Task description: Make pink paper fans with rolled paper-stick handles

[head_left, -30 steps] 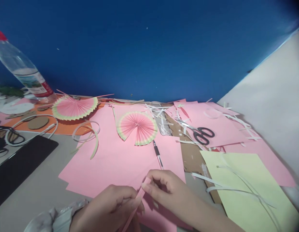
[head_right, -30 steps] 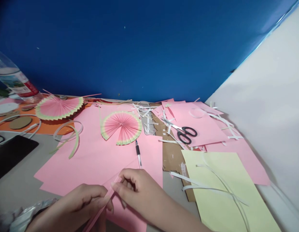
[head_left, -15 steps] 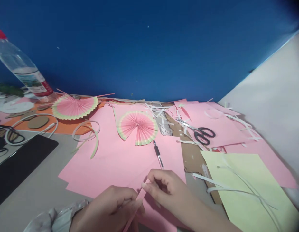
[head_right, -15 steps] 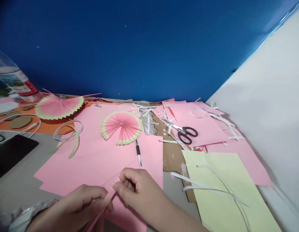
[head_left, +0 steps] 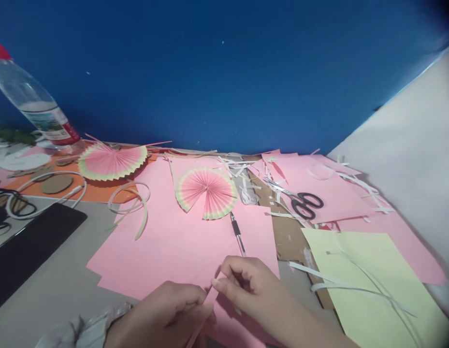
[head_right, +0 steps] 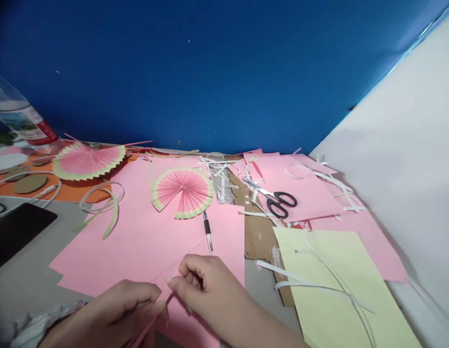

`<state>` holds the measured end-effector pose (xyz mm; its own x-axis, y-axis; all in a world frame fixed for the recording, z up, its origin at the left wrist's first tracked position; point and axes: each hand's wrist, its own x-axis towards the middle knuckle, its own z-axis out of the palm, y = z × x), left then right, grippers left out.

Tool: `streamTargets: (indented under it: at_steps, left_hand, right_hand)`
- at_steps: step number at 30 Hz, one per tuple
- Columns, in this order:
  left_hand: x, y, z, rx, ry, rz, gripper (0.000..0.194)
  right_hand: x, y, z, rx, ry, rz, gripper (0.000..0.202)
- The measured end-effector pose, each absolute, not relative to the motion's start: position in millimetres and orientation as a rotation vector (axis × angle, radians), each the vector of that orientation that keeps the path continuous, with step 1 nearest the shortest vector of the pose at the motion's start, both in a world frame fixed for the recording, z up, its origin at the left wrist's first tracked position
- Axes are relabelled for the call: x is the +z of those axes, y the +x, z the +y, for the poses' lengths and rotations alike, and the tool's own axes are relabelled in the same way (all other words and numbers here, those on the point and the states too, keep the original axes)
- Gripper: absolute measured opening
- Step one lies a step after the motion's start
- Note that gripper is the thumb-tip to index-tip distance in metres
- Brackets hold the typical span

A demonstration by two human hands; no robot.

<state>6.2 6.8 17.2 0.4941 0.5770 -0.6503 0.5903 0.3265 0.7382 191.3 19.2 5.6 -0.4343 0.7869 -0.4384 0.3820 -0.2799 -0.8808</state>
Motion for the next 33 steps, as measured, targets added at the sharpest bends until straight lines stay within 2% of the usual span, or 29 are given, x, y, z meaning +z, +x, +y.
streamTargets:
  at_steps: [5,10,20,33]
  left_hand:
    - [22,7,5,0.001,1.37,1.157,0.04]
    - [21,6,9,-0.002,1.348,1.156,0.037]
    - [16,2,7,0.039,1.34,1.107,0.036]
    - [5,-4,8,0.326,1.109,1.078,0.034]
  right_hand:
    - [5,191,21,1.605,-1.465,-1.824,0.023]
    - [11,195,23,1.62,-1.341,-1.825,0.024]
    - [3,216,31,1.651,-1.208,-1.396,0.034]
    - [6,234,51,1.415,-1.288,-1.089,0.036]
